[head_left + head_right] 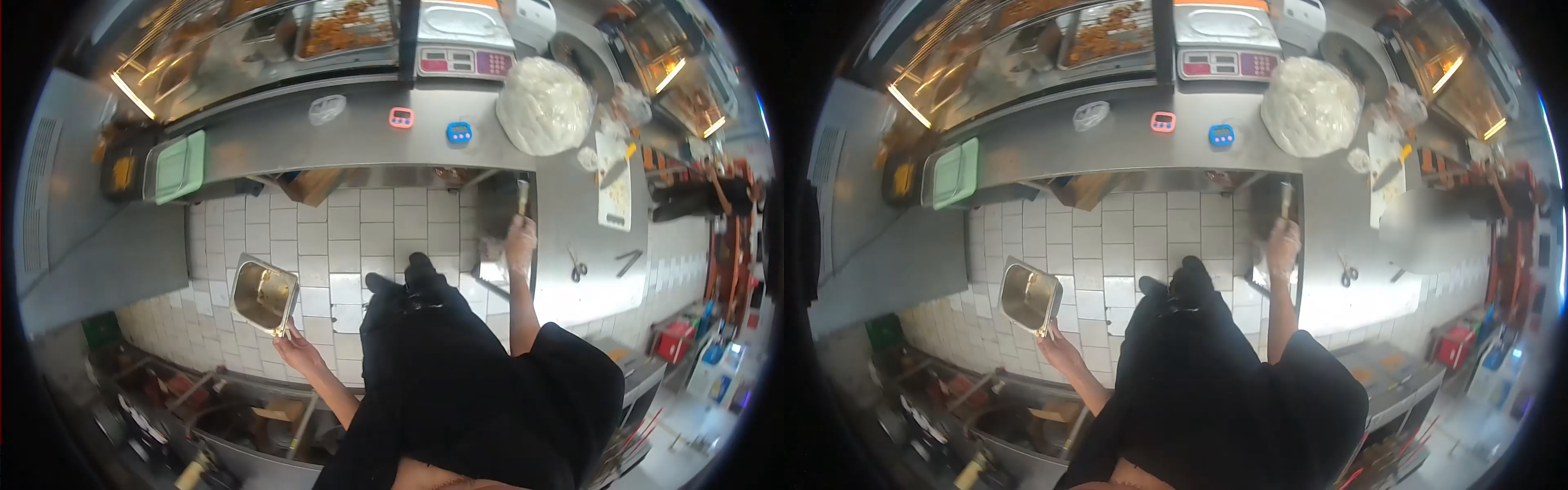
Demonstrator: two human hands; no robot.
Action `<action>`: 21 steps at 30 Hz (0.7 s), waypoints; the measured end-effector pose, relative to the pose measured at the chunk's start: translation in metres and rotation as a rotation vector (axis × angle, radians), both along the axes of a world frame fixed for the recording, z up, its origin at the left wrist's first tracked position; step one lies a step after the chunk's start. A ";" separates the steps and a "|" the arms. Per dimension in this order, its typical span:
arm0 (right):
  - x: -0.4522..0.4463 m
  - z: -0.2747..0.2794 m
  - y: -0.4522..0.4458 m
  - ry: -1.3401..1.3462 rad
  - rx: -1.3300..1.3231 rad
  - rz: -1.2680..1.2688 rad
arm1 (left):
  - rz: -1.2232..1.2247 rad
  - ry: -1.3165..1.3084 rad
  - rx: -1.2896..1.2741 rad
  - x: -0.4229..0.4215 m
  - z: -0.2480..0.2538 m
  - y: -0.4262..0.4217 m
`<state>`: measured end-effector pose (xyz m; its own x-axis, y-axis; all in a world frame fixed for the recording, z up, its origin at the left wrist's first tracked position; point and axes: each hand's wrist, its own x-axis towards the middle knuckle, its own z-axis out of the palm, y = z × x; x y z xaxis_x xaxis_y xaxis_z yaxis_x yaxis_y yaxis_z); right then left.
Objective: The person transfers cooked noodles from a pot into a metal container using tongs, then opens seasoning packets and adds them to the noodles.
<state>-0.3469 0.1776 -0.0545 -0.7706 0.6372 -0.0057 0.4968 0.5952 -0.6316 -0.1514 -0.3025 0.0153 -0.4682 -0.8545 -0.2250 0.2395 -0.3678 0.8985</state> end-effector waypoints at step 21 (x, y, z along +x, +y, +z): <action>-0.220 -0.017 -0.308 -0.358 -0.364 1.538 | 0.190 0.054 0.152 -0.098 -0.002 -0.062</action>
